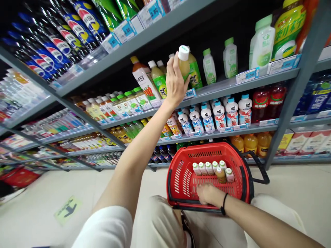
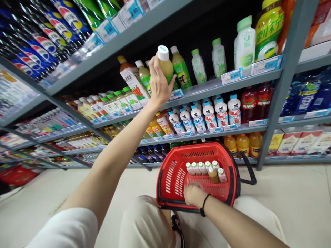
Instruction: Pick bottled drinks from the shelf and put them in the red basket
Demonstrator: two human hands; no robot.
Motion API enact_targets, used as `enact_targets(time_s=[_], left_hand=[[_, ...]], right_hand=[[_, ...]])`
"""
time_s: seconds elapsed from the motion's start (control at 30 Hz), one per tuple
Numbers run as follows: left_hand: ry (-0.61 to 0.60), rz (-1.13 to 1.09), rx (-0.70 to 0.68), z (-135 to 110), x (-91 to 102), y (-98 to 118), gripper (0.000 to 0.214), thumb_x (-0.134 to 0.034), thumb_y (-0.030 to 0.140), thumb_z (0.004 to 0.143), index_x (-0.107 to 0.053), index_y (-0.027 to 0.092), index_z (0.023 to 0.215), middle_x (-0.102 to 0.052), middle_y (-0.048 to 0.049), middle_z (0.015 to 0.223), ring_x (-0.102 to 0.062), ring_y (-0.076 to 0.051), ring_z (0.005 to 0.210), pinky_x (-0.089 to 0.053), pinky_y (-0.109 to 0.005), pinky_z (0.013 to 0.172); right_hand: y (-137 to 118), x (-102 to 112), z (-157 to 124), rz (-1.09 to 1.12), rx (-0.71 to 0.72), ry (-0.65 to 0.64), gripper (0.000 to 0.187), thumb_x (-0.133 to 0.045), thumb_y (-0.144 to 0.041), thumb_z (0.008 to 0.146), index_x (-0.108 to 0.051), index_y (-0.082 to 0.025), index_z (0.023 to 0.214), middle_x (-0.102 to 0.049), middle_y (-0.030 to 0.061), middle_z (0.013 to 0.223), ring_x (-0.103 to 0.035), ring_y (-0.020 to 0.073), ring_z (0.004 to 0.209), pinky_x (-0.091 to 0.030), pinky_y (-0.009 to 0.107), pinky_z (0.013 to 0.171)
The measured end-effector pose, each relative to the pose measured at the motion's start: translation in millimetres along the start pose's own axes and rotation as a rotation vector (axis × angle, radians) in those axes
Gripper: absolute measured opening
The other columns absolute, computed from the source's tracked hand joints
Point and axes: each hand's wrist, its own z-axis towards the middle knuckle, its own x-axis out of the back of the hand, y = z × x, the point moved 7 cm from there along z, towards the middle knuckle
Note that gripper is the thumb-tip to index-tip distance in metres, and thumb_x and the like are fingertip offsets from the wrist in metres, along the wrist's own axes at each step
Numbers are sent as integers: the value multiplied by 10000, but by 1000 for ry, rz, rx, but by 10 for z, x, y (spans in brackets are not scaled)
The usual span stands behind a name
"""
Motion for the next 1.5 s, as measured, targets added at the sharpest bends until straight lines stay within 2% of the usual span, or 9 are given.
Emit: enact_targets(time_s=[0.1,0.2,0.33,0.47,0.6,0.77,1.03,1.2,1.5], left_hand=[[37,-42,8,-281,371,295,831,-739,559,946,-336,283,1619,-414,-196,1691,-285,-375,1671,-403,-507,1296],[100,-130,101,-854,731,568,953,-754,632,910,-232,264,1617,-493,-218,1581,-382,-408,1610,-438,-543,1264],[-127,-324,323,-1993,770,782,792,-810,548,856,-388,250,1456,-680,-105,1175,-721,-262,999,-615,-397,912],[-138,-546,697,-3041,688,548,665,-841,485,805,-469,214,1285,-656,-36,1007,-662,-196,836,-584,-351,797],[-102,-794,1002,-3596,685,238,656,-889,446,756,-540,189,1249,-663,-38,1030,-663,-195,882,-570,-336,831],[-110,-1182,1194,-3814,840,162,726,-953,423,762,-534,216,1318,-720,-65,1131,-754,-227,912,-624,-341,797],[-154,-1410,1089,-3816,1061,38,643,-992,270,756,-610,187,1266,-758,-77,1149,-799,-225,981,-671,-344,866],[-139,-1471,1122,-3875,1027,-32,605,-993,335,757,-620,169,1204,-781,-86,1064,-816,-245,885,-681,-356,791],[-124,-1496,1191,-3872,957,38,577,-973,380,762,-618,157,1159,-795,-79,986,-817,-255,798,-680,-350,705]], right_hand=[[-86,99,84,-18,19,-37,250,-713,-102,725,-644,-244,920,-697,119,843,-703,452,1172,-417,665,1174],[-201,247,202,100,67,-67,124,-665,-191,845,-595,-213,945,-732,126,956,-728,368,1093,-504,572,1102],[-210,388,310,399,61,-70,295,-345,-392,1083,-559,-204,1008,-742,119,958,-731,230,818,-611,416,832],[-26,232,295,667,16,-72,479,-294,-579,1088,-569,-198,995,-758,143,946,-745,219,818,-612,399,854],[85,-332,135,1131,-162,-271,603,-300,-583,1092,-684,-127,1003,-794,213,950,-766,243,756,-589,366,731],[-138,-524,-19,1312,-282,-238,919,-25,-619,1117,-745,-69,960,-781,215,827,-720,228,570,-521,314,537],[-278,-443,110,1300,-251,-253,739,-369,-744,1095,-739,-124,943,-735,104,739,-671,189,531,-505,274,468],[-216,-523,66,1252,-207,-295,683,-801,-812,829,-741,-159,1022,-785,80,854,-646,151,553,-480,238,466],[-255,-520,-22,1191,-275,-298,804,-875,-882,652,-723,-166,983,-799,71,869,-571,108,510,-420,221,448]])
